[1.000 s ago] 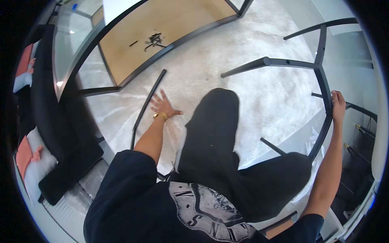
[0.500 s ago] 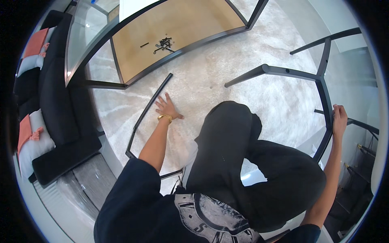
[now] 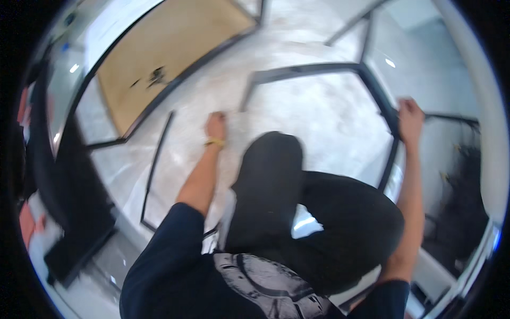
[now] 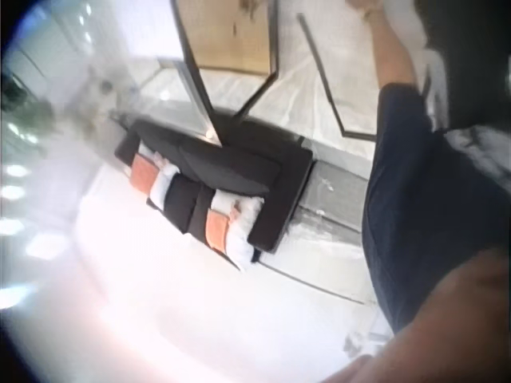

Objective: The person assembles a chair frame by joining metal components together and securing them with screws using a hex key while following instructions on a paper.

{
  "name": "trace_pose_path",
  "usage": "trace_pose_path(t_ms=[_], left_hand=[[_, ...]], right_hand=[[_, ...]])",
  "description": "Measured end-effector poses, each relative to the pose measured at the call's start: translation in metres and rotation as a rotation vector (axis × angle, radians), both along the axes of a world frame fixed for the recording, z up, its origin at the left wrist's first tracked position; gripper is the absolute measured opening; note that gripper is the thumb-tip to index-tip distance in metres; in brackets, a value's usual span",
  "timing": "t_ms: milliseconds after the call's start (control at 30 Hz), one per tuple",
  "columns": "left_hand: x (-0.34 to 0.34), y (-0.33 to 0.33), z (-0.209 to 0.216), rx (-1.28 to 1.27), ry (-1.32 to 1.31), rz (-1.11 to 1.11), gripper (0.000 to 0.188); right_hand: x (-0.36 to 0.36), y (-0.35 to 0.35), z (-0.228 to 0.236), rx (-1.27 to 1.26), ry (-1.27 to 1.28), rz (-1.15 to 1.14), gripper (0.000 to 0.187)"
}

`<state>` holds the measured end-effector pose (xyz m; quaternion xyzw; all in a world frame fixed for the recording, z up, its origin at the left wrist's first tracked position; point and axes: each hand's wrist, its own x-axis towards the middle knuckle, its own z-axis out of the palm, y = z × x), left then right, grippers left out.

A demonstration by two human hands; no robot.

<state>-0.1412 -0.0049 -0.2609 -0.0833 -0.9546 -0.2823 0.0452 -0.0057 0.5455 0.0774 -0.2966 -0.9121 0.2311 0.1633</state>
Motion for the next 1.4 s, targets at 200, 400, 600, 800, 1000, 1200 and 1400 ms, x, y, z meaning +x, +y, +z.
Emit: trace_pose_path(t_ms=[200, 400, 600, 800, 1000, 1200, 1400], left_hand=[[0.02, 0.027, 0.071, 0.412, -0.333, -0.077, 0.013], [0.073, 0.113, 0.259, 0.916, -0.467, -0.424, 0.014], [0.096, 0.212, 0.33, 1.1, -0.977, -0.789, 0.01], [0.095, 0.298, 0.311, 1.378, -1.234, -0.527, 0.006], [0.12, 0.301, 0.292, 1.427, -1.292, -0.498, 0.008], [0.118, 0.312, 0.299, 1.726, -1.274, -0.474, 0.006], [0.129, 0.321, 0.311, 1.894, -1.416, -0.303, 0.006]], right_hand=[[-0.012, -0.044, 0.031, 0.065, -0.162, -0.135, 0.037], [-0.003, -0.048, 0.038, 0.07, -0.161, -0.178, 0.037], [-0.006, -0.022, 0.034, -0.058, -0.239, -0.011, 0.031], [-0.026, -0.025, 0.061, -0.36, -0.025, -0.088, 0.021], [0.009, -0.069, 0.089, -0.565, 0.231, 0.01, 0.022], [0.057, -0.15, 0.087, 0.104, -0.078, 0.002, 0.018], [0.071, -0.15, 0.064, 0.375, -0.09, 0.081, 0.024]])
